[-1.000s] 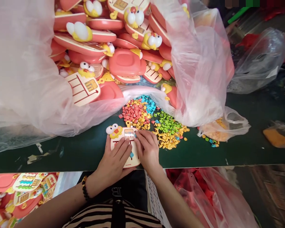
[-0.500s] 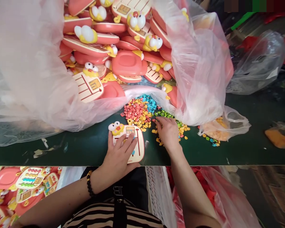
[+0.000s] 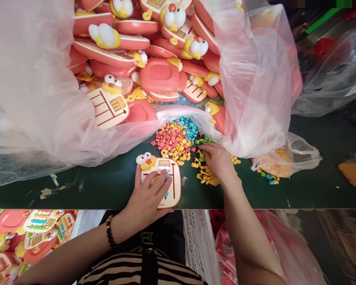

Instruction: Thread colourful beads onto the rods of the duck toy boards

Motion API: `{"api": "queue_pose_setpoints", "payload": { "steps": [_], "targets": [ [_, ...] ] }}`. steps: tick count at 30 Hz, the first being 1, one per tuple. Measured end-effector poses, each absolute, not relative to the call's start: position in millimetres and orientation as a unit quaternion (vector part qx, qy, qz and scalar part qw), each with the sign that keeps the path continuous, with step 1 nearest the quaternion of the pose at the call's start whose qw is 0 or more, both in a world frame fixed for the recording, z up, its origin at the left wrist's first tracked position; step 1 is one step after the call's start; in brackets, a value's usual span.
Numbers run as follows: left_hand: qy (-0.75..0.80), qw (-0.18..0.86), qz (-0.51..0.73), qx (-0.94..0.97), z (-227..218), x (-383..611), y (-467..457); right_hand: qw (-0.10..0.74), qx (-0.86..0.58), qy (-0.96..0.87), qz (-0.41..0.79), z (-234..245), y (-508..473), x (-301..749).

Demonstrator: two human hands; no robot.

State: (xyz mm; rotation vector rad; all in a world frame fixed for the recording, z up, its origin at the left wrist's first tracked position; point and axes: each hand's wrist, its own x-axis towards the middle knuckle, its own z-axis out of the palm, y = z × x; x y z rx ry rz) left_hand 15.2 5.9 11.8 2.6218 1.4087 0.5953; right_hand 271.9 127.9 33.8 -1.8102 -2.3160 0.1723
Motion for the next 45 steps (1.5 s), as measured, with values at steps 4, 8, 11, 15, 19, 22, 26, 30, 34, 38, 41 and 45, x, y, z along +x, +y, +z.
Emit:
{"api": "queue_pose_setpoints", "payload": {
  "steps": [4, 8, 11, 15, 19, 22, 26, 30, 34, 38, 41, 45],
  "targets": [
    [0.462, 0.095, 0.219, 0.854, 11, 7, 2, 0.137, -0.616, -0.769, 0.107, 34, 133, 278],
    [0.462, 0.091, 0.207, 0.858, 16, 8, 3, 0.206, -0.624, -0.739, 0.152, 44, 131, 277],
    [0.449, 0.083, 0.206, 0.866, 16, 11, 4, 0.324, -0.606, -0.701, 0.192, 50, 112, 255],
    [0.44, 0.073, 0.218, 0.868, 11, 12, 1, 0.374, -0.531, -0.684, 0.332, 37, 78, 208],
    [0.438, 0.051, 0.229, 0.868, 6, 11, -2, 0.361, -0.536, -0.739, 0.189, 16, 61, 183],
    [0.441, 0.038, 0.238, 0.864, 4, 11, -3, 0.315, -0.547, -0.771, 0.085, 12, 55, 183],
    [0.455, 0.033, 0.246, 0.855, 4, 12, -3, 0.292, -0.559, -0.775, 0.044, 14, 48, 184],
    [0.455, 0.03, 0.248, 0.855, 5, 13, -4, 0.331, -0.574, -0.744, 0.085, 11, 49, 178],
    [0.45, 0.026, 0.25, 0.857, 3, 12, -5, 0.384, -0.582, -0.705, 0.126, 9, 53, 176],
    [0.451, 0.026, 0.256, 0.854, 0, 12, -6, 0.35, -0.573, -0.736, 0.093, 13, 51, 177],
    [0.455, 0.029, 0.262, 0.85, -1, 12, -6, 0.339, -0.565, -0.746, 0.092, 17, 42, 178],
    [0.453, 0.039, 0.266, 0.85, 0, 12, -6, 0.354, -0.57, -0.732, 0.121, 17, 23, 171]
  ]
}}
